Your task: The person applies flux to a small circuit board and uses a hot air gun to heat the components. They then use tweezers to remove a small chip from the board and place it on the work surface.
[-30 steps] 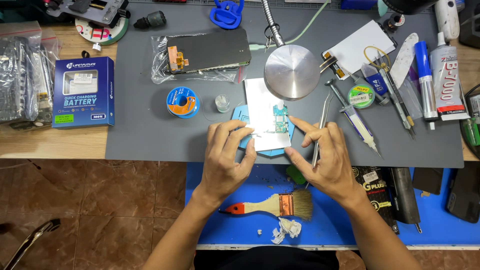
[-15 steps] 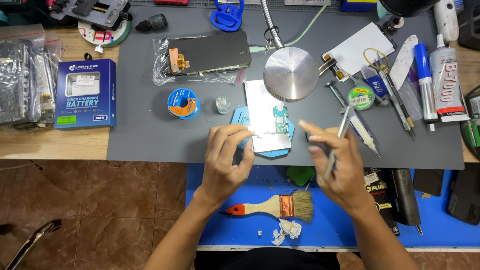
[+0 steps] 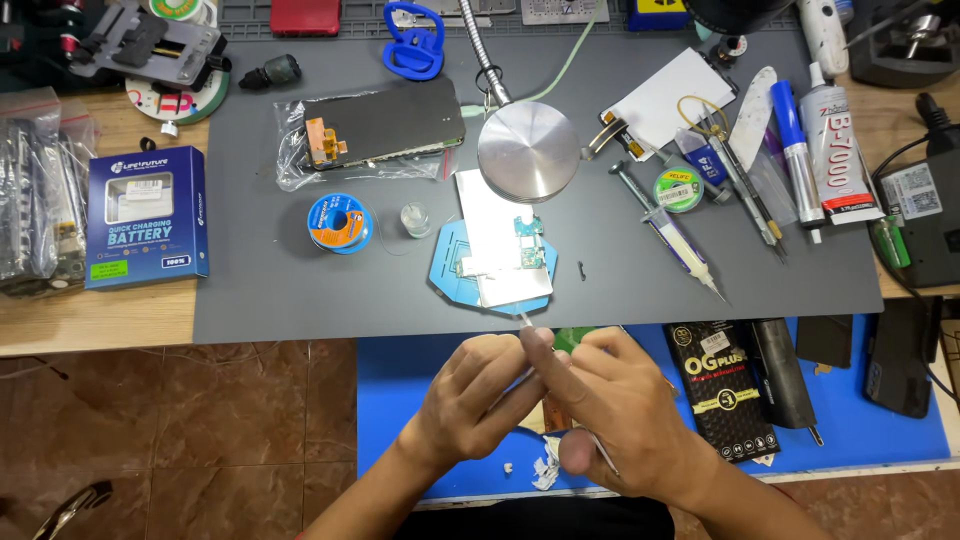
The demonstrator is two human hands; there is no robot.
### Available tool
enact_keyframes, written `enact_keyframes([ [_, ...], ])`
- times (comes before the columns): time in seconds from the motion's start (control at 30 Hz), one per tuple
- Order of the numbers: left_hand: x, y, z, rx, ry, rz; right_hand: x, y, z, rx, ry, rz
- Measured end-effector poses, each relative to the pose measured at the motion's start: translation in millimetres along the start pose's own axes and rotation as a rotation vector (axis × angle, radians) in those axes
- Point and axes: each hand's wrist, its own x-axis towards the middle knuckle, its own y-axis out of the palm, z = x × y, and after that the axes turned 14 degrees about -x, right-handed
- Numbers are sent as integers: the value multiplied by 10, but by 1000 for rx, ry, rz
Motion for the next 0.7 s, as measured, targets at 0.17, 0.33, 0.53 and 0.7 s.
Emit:
enact_keyframes([
  [0.17, 70, -83, 52, -182, -145, -63, -59, -61, -260, -45, 142, 178],
  [0.33, 177, -210, 155, -335, -475, -300, 88, -123, -1002, -547, 325, -75],
  [0.53, 79, -121, 281, -358, -645, -392, -44, 162, -1357, -853, 409, 12],
  [0.7, 0, -46, 292, -531, -749, -465, -107, -76, -1205, -709, 525, 100],
])
